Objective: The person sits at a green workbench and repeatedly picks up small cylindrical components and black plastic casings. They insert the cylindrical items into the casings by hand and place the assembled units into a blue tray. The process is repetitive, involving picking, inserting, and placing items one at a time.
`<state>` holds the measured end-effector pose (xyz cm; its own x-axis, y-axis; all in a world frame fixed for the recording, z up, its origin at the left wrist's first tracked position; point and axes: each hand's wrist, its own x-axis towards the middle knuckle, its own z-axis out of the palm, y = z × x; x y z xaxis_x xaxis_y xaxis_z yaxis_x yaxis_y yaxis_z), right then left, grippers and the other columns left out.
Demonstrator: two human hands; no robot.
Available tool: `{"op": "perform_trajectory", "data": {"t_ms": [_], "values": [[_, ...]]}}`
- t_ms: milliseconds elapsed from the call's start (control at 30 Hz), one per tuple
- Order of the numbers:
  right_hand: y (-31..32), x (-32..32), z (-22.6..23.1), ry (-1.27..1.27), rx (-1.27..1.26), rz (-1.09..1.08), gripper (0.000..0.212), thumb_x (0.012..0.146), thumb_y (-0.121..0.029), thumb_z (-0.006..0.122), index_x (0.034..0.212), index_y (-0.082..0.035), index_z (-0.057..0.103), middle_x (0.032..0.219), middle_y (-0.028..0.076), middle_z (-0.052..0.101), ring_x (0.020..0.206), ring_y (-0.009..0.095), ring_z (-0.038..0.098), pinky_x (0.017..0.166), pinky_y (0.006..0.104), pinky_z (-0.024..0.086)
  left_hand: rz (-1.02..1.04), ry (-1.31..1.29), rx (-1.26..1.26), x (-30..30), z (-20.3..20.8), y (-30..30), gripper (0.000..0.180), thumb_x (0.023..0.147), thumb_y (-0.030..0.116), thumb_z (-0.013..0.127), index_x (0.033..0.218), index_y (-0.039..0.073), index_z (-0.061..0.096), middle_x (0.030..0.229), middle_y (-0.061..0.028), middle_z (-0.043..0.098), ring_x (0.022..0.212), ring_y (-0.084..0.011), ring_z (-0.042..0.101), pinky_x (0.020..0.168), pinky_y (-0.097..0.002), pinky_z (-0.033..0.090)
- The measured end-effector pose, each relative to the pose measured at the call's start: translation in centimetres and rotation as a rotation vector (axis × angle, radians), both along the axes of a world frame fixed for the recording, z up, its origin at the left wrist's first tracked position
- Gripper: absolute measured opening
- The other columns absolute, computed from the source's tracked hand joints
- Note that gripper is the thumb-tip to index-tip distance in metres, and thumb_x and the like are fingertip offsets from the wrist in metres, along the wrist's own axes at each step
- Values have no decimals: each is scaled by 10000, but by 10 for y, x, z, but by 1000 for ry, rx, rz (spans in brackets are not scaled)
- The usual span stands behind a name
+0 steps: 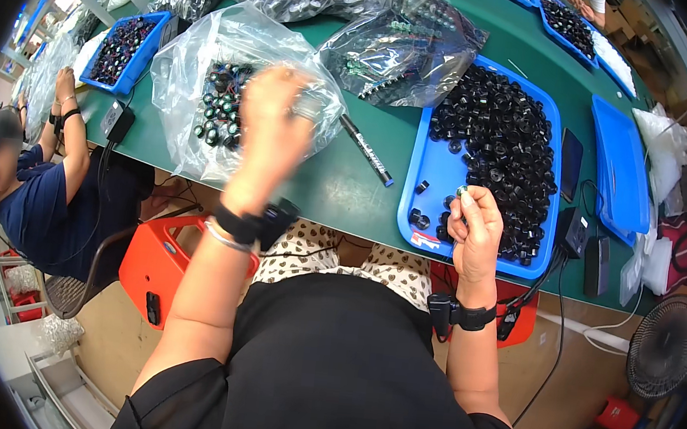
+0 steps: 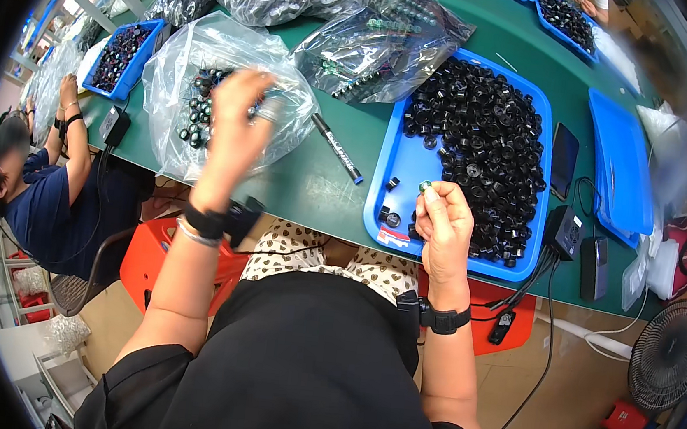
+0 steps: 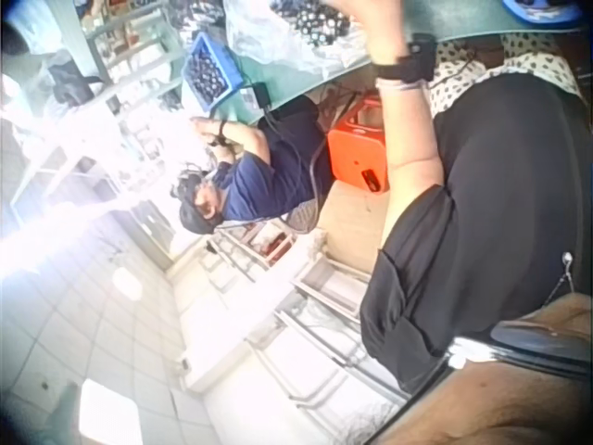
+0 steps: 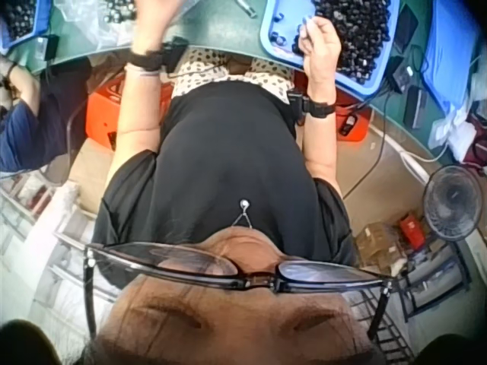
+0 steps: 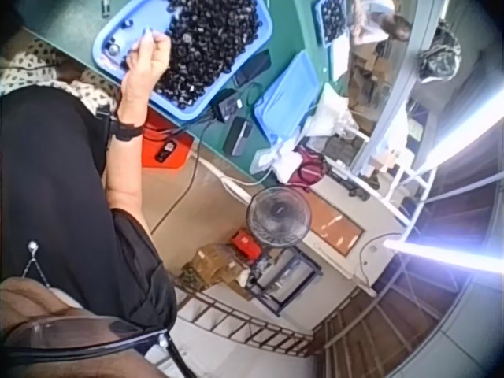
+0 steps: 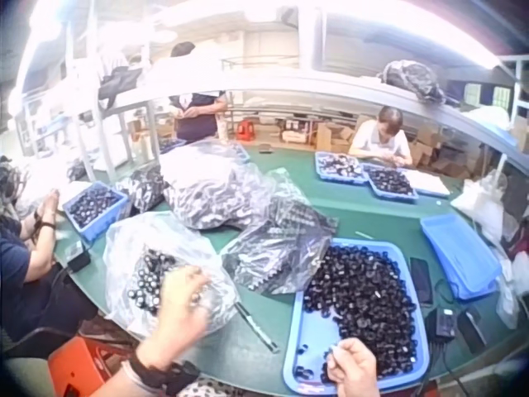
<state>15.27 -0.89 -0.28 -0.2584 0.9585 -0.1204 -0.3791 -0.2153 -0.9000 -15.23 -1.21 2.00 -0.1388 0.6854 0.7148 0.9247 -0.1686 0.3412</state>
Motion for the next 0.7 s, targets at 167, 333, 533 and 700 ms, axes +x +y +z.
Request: {"op": "perform_trajectory", "data": {"t_ms": [167, 333, 533, 700], "values": [[-2, 1, -2, -21, 29, -9, 62, 954, -89, 527, 976, -36, 550, 728, 13, 538, 503, 10, 348, 442, 158, 265, -393, 118, -362, 121, -6, -7, 271, 775, 206, 681, 978, 26, 678, 1071, -89, 622, 1078, -300, 494, 943, -428, 366], [-7, 1, 0, -48, 47, -10, 50, 950, -71, 538, 961, -27, 560, 725, 4, 545, 512, 2, 353, 454, 156, 271, -397, 254, -494, 142, -20, 2, 183, 764, 116, 640, 922, 29, 673, 1006, -90, 639, 1039, -267, 523, 949, -428, 357], [-5, 1, -3, -36, 66, 0, 69, 942, -83, 567, 977, -23, 570, 754, 23, 580, 514, 0, 367, 461, 154, 276, -545, -593, -365, 141, -17, -10, 229, 797, -9, 667, 1019, 47, 676, 1013, -90, 655, 849, -206, 641, 741, -292, 505], [-6, 2, 3, -64, 23, 79, 72, 927, -66, 583, 984, -21, 575, 744, 27, 583, 509, 3, 363, 456, 158, 268, -663, -1213, -664, 131, -25, -24, 219, 860, 0, 654, 1078, -15, 651, 1127, -75, 615, 1004, -134, 603, 861, -275, 512]]}}
